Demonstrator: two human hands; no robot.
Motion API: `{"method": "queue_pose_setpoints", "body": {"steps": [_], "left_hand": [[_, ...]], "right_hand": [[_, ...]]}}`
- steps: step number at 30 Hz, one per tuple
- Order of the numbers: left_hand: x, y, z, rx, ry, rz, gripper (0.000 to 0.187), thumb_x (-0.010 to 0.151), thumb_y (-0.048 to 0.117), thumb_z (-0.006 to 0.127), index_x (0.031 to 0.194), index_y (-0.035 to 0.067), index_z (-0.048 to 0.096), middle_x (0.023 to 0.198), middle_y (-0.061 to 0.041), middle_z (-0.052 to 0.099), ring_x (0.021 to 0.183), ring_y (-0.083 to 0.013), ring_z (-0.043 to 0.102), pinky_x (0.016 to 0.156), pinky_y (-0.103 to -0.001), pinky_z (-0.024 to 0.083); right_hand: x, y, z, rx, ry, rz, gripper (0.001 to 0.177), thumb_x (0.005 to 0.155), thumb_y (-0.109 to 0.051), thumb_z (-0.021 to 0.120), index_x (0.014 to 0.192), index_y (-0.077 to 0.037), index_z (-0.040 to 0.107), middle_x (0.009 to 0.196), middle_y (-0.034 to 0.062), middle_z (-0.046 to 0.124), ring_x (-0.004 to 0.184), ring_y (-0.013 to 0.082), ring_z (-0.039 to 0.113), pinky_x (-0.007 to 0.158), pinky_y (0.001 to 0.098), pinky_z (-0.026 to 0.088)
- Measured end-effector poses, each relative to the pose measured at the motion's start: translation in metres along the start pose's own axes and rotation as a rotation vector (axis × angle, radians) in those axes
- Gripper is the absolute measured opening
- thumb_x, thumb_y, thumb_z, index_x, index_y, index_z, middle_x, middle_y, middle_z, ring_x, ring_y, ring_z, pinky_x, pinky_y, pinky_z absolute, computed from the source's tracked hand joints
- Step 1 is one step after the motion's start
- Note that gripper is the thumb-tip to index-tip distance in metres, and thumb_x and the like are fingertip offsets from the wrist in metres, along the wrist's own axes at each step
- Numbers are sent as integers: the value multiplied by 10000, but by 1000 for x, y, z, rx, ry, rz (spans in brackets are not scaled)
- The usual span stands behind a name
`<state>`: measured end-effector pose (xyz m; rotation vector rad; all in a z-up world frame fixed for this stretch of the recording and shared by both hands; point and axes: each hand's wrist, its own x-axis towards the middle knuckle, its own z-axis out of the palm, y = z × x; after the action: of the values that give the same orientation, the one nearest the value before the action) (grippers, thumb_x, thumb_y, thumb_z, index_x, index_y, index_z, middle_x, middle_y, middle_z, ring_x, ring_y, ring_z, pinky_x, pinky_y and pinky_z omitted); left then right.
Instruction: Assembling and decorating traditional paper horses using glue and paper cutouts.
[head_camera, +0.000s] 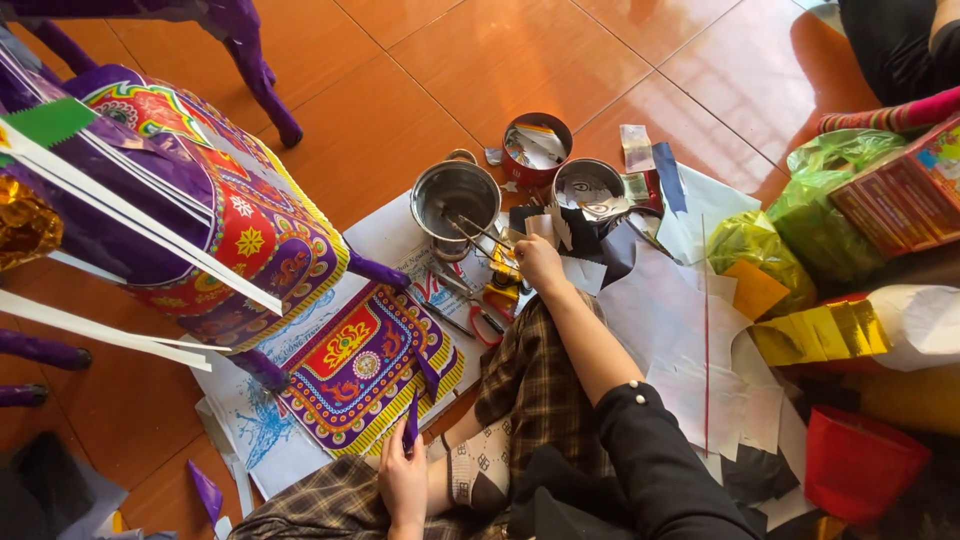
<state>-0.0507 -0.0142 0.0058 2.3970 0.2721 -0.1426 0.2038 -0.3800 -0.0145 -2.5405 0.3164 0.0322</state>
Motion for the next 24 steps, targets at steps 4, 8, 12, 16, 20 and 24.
{"method": "queue_pose_setpoints", "body": {"steps": [4, 8, 12, 16, 20, 24], "left_hand": [[3, -14, 13, 55, 46, -29, 388, 871, 229, 661, 1253, 169, 639, 1128, -28, 705, 900, -195, 725, 769, -336, 610], [9, -37, 43, 160, 252, -38, 333, 791, 284, 730, 1123, 308, 725, 1027, 62, 722, 739, -164, 706, 625, -309, 536], [27, -76, 77, 101, 228, -39, 338, 780, 244, 746, 1117, 218, 747, 992, 10, 726, 885, -165, 697, 731, -284, 575], [39, -96, 94, -56, 293, 28, 386, 761, 257, 744, 1120, 116, 741, 949, -105, 727, 891, -253, 699, 777, -347, 596], [42, -94, 97, -55, 361, -48, 461, 762, 247, 752, 1169, 30, 727, 971, -153, 730, 897, -277, 700, 784, -362, 600], [40, -94, 85, -83, 336, -12, 512, 806, 411, 681, 1175, 59, 724, 898, -133, 710, 802, -248, 688, 680, -342, 601]], "right_hand": [[25, 3, 23, -144, -36, -89, 127, 818, -23, 586, 805, -32, 713, 853, 107, 619, 768, 314, 606, 603, 455, 490], [41, 0, 37, -224, -111, 24, 156, 795, -139, 646, 928, -76, 695, 973, 70, 642, 864, 305, 658, 656, 450, 516], [36, -12, 27, -166, -82, 4, 171, 812, -109, 512, 873, -51, 661, 934, 112, 671, 847, 360, 665, 641, 468, 516], [29, -24, 15, -154, -161, 18, 157, 779, -88, 576, 892, -72, 683, 968, 102, 685, 881, 334, 660, 673, 450, 519], [13, -40, -3, -16, 5, 62, 203, 825, 14, 506, 886, -71, 681, 850, 90, 603, 725, 303, 595, 606, 427, 478], [-11, -44, -24, 171, 140, 145, 147, 921, -92, 516, 888, -46, 651, 914, 145, 712, 819, 311, 646, 708, 445, 503]]}}
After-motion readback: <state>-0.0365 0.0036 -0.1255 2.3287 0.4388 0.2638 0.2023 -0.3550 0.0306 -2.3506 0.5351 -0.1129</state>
